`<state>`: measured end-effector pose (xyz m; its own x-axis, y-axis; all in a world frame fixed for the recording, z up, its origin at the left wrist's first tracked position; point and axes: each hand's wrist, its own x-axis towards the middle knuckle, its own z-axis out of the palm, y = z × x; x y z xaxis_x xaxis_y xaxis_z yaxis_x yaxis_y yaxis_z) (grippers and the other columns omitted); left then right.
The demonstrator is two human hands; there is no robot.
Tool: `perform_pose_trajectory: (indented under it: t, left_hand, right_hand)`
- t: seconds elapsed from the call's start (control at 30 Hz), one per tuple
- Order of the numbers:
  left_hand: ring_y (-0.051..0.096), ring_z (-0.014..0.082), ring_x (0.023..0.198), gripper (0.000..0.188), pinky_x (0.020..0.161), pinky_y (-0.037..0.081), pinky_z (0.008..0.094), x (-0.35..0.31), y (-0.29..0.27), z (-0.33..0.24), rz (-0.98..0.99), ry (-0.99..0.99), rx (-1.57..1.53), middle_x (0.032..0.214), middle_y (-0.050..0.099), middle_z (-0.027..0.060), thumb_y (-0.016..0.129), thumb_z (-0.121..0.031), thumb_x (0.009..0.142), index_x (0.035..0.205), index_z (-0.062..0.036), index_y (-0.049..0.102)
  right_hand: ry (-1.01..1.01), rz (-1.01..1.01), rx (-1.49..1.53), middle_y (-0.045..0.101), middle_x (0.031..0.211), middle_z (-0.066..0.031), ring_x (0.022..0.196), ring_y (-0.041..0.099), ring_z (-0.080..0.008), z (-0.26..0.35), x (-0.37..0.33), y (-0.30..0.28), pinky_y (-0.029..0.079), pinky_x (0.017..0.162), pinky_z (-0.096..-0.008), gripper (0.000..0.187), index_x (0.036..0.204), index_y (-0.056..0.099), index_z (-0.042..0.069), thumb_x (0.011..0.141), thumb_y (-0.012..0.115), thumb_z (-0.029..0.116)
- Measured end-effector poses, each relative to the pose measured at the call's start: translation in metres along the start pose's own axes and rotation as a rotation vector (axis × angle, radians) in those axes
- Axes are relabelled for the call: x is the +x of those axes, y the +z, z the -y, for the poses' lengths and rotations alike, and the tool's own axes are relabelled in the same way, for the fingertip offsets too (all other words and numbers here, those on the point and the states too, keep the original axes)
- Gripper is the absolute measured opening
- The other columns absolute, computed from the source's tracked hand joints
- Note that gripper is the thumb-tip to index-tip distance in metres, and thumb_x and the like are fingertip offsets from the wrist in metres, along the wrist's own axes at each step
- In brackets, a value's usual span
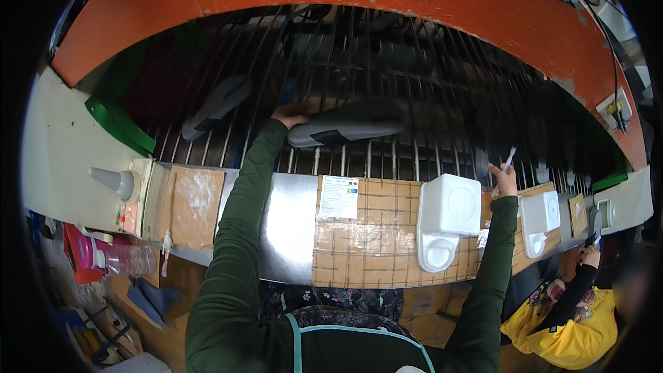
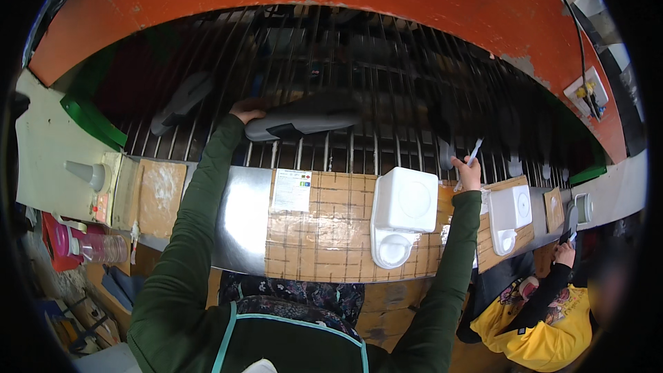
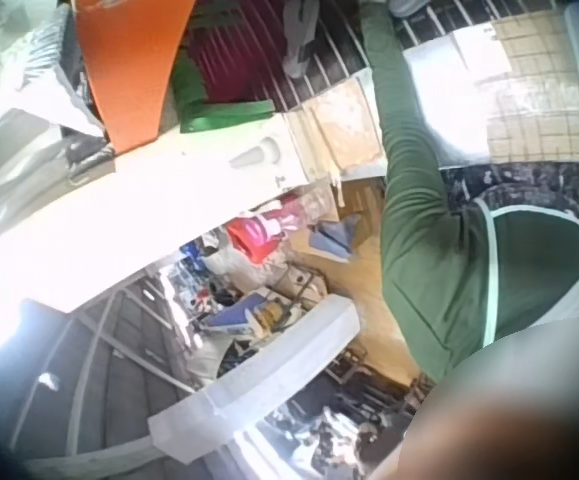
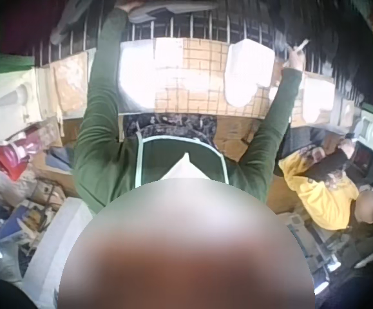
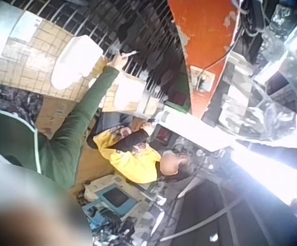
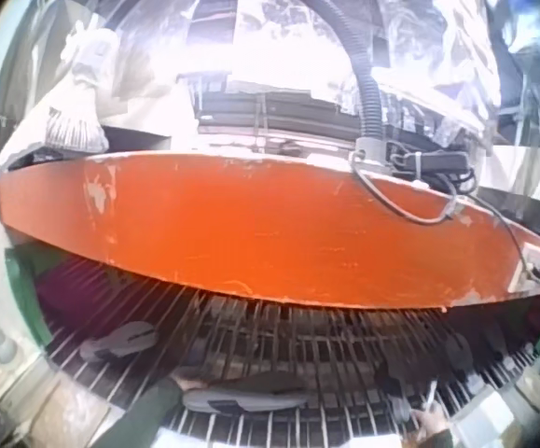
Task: The person paints the sole of a gray slide sandal with a small brush, repeatedly dipping the brush into a white container to reload paint. The person rotates the sandal to cover different areas and places it on a conveyor belt after finishing.
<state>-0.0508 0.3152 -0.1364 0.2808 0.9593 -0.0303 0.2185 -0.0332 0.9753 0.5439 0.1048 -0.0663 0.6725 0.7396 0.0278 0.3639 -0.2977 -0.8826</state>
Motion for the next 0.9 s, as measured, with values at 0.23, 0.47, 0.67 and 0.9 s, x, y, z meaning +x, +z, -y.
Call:
perform_pose_trajectory:
  t: [0.23, 0.47, 0.67, 0.9]
  left_hand:
    - [0.063, 0.0205, 0.104, 0.047, 0.093, 0.048, 0.0319, -0.023, -0.004, 0.0, -0.15, 0.134, 0.024, 0.112, 0.068, 0.0131, 0.074, -0.011, 0.074, 0.119, 0.0, 0.064]
    - [0.064, 0.0185, 0.1, 0.039, 0.09, 0.049, 0.0292, -0.048, -0.005, -0.001, -0.516, 0.26, -0.385, 0.108, 0.068, 0.0146, 0.066, 0.0, 0.082, 0.121, 0.0013, 0.06]
    - [0.065, 0.0117, 0.089, 0.036, 0.081, 0.05, 0.0228, -0.093, 0.007, -0.006, -0.75, 0.304, -0.354, 0.098, 0.071, 0.0102, 0.062, 0.003, 0.084, 0.119, -0.0005, 0.061]
    - [0.066, 0.0134, 0.086, 0.035, 0.082, 0.053, 0.025, -0.126, 0.015, -0.009, -0.723, 0.251, -0.459, 0.095, 0.07, 0.0106, 0.057, 0.007, 0.084, 0.119, 0.0003, 0.061]
  right_hand:
    - [0.351, 0.11, 0.188, 0.051, 0.086, -0.0026, 0.066, 0.046, -0.0108, 0.0, 0.021, 0.014, 0.039, 0.056, -0.0292, 0.046, 0.108, 0.049, 0.002, 0.072, 0.077, 0.012]
    - [0.177, -0.035, -0.167, 0.061, 0.097, -0.0122, 0.084, 0.059, -0.0199, -0.015, 0.038, 0.031, 0.048, 0.074, -0.032, 0.052, 0.103, 0.052, -0.003, 0.063, 0.083, 0.01]
    - [0.224, 0.119, -0.356, 0.063, 0.087, -0.0105, 0.064, 0.062, -0.0184, -0.003, 0.043, 0.037, 0.049, 0.048, -0.0323, 0.044, 0.097, 0.052, -0.003, 0.067, 0.082, 0.01]
    - [0.248, -0.06, 0.002, 0.063, 0.08, -0.012, 0.048, 0.063, -0.023, -0.003, 0.034, 0.038, 0.049, 0.039, -0.0341, 0.037, 0.097, 0.048, 0.001, 0.075, 0.076, 0.009]
